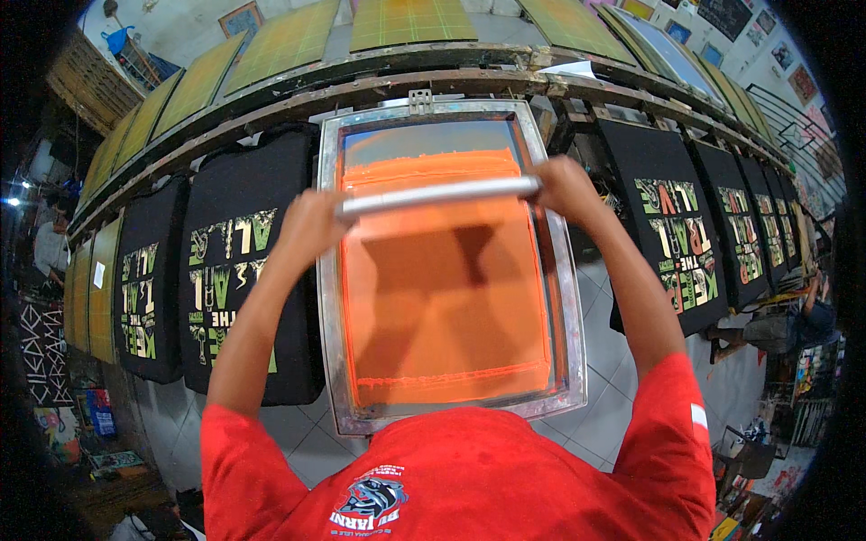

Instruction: The person performs screen printing on several black t-shirts by placing a screen over each shirt and using a squeegee to spread orange ink across the stencil, repeating this process for multiple shirts on a long printing table.

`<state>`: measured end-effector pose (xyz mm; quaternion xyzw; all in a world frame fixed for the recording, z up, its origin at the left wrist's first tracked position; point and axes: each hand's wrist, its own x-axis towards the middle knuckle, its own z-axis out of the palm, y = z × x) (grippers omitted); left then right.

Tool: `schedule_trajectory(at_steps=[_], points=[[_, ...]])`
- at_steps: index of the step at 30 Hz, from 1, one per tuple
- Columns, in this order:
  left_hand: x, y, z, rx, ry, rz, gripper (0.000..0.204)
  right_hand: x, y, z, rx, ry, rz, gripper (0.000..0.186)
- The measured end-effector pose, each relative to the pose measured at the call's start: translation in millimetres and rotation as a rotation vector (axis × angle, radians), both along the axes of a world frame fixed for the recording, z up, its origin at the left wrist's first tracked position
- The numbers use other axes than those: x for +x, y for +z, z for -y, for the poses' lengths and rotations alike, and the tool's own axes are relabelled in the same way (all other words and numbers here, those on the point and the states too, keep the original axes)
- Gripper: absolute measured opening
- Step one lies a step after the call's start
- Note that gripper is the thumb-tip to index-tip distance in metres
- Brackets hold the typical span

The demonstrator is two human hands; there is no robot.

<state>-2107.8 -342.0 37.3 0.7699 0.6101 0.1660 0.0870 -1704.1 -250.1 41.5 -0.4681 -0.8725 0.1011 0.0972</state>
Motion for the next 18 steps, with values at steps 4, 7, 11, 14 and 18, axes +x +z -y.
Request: schedule_trajectory(at_steps=[4,7,11,14,18], points=[[-17.1,-27.7,-97.9,0.065,0.023,-0.011,0.032,-26.3,-24.6,-89.7,0.121,-0.058,0.031,0.023],[-16.6,-41.0,-118.9,0.071,0.025,-0.02,0.03,-30.6,-43.3,-108.8,0.115,-0.062,-0.009,0.022],[-11.4,-61.1,-112.9,0.101,0.007,-0.082,0.036,-22.9,-67.2,-98.9,0.132,-0.079,0.025,0.021],[-3.9,-60.3,-67.3,0.05,0.026,-0.08,0.033,-20.3,-57.9,-53.9,0.089,-0.049,0.037,0.02],[7.9,-67.3,56.1,0.061,0.037,-0.031,0.027,-4.3,-61.3,56.2,0.027,-0.049,0.024,0.02]])
